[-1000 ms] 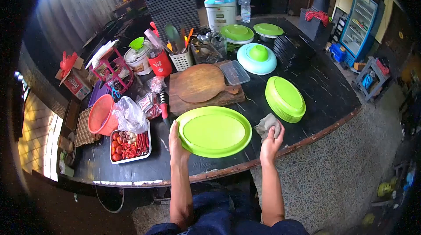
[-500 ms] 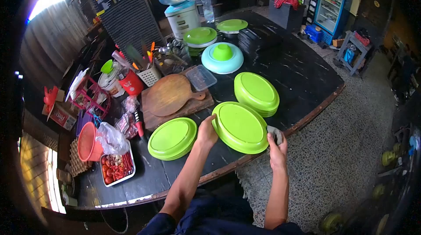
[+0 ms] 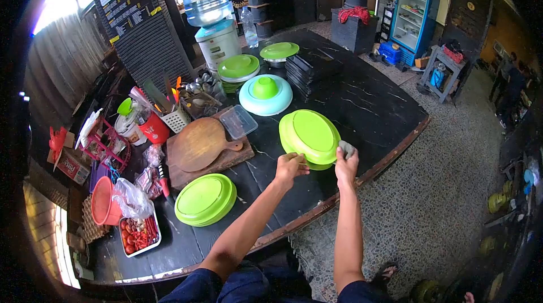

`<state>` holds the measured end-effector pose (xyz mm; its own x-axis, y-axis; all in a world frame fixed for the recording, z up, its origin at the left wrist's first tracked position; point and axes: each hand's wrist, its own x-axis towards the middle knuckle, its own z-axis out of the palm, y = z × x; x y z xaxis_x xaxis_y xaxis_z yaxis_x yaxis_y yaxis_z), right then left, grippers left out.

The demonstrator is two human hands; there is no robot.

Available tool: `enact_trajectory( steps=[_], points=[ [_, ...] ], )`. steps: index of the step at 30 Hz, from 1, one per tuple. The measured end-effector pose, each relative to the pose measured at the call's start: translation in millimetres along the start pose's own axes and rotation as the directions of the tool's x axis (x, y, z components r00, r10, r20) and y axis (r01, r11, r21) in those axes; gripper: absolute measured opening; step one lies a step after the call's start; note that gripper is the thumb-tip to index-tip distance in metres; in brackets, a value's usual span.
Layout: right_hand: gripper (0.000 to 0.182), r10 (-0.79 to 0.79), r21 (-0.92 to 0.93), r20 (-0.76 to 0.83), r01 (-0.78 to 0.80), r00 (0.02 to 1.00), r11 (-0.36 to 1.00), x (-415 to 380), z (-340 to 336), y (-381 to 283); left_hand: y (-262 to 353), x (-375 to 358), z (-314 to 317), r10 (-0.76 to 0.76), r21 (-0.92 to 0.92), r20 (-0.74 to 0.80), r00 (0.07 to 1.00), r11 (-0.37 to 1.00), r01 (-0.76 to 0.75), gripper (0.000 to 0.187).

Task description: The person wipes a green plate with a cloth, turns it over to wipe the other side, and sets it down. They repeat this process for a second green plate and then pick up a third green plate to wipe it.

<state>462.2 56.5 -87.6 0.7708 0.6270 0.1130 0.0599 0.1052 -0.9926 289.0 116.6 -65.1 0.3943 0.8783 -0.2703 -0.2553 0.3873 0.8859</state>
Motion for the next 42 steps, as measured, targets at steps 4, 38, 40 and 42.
enact_trajectory(
  steps=[4,38,40,42],
  points=[
    [0.037,-0.02,-0.249,-0.017,0.015,1.0,0.968,3.4,4.1,-1.6,-13.4,1.6,-4.5,-0.065,0.005,-0.052,0.997,0.998,0.066,0.024],
    [0.034,0.084,0.072,0.239,-0.105,0.967,0.992,-177.9,144.5,10.9,45.4,-203.6,-310.5,0.818,0.819,-0.561,0.13,0.526,0.228,0.036],
    [0.036,-0.004,-0.005,0.289,0.005,0.957,1.0,-193.6,170.1,16.3,28.7,-214.7,-331.2,0.727,0.736,-0.669,0.153,0.62,0.272,0.041],
    [0.036,-0.044,-0.111,0.337,0.086,0.941,0.99,-211.7,189.6,7.1,23.4,-222.8,-348.1,0.523,0.609,-0.773,0.36,0.771,0.186,0.053]
  ],
)
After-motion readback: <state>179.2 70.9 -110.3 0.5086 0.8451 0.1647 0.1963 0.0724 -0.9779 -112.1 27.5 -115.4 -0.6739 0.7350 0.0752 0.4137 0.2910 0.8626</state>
